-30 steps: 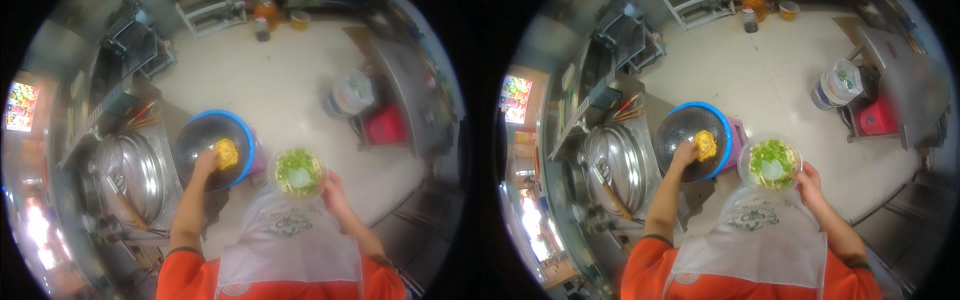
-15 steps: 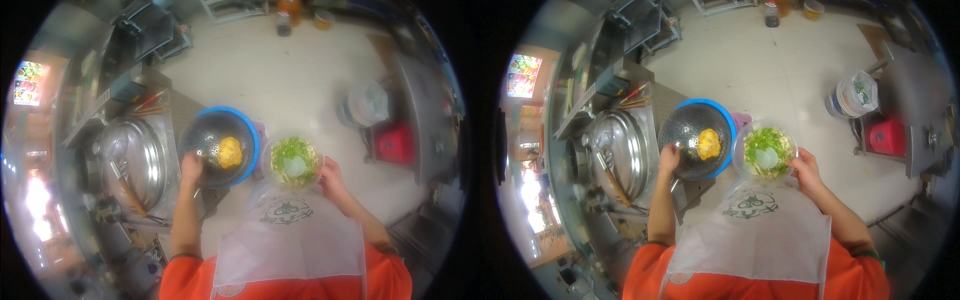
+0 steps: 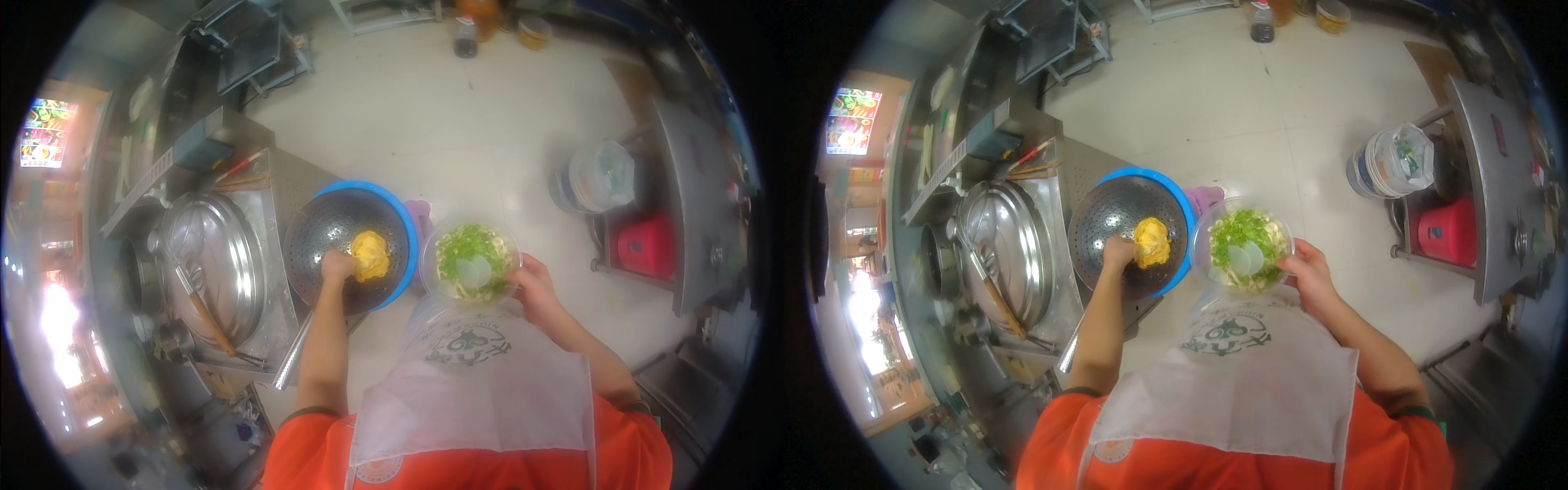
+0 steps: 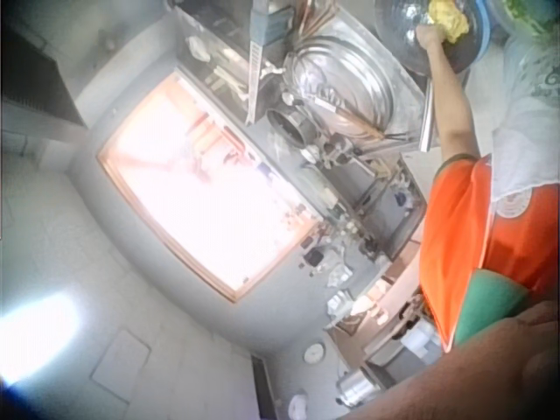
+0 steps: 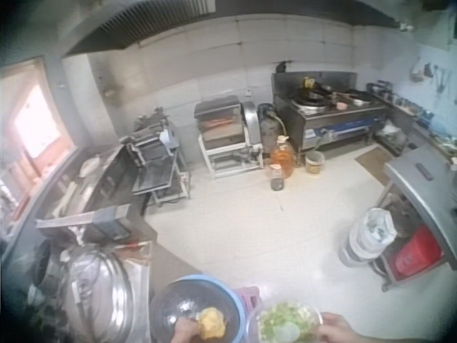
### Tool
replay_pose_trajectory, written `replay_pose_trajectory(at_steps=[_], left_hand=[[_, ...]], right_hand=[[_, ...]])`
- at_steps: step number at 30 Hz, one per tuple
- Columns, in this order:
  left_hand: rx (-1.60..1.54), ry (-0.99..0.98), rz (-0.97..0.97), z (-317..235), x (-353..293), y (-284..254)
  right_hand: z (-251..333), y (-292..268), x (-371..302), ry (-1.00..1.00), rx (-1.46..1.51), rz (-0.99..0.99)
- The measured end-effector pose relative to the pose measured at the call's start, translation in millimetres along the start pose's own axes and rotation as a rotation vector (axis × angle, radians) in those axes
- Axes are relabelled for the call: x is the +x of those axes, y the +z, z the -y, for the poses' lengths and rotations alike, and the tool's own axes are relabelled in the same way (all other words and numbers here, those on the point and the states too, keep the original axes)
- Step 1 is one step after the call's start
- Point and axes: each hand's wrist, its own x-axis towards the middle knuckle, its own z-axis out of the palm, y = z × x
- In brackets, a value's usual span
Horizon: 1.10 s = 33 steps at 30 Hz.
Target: The person assembles a dish by placing chopped vegetables and other ingredients into a bowl. They retrieve items from containers and a refrigerator, then combine them on a stainless steel countertop.
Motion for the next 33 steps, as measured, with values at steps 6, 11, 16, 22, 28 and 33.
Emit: replay_pose_trajectory(at_steps=[6, 11, 16, 22, 28, 33], left_hand=[[-0.205, 0.114, -0.047, -17, -35, -21], [-0.349, 0.125, -0.065, -29, -54, -35], [-0.391, 0.278, -0.082, -101, -119, -109], [-0.145, 0.981, -0.244, -190, -257, -162], [-0.253, 0.768, -0.346, -167, -272, -162], [-0.316, 0.688, -0.295, -157, -266, -147]], right_hand=[[-1, -2, 4, 0.021, 0.019, -0.033], [8, 8, 13, 0.001, -0.072, 0.007], [-7, 13, 31, -0.051, -0.136, 0.034], [-5, 13, 36, -0.006, -0.088, 0.163], [-9, -10, 40, -0.216, 0.087, 0.236], [11, -19, 29, -0.253, 0.155, 0.249]])
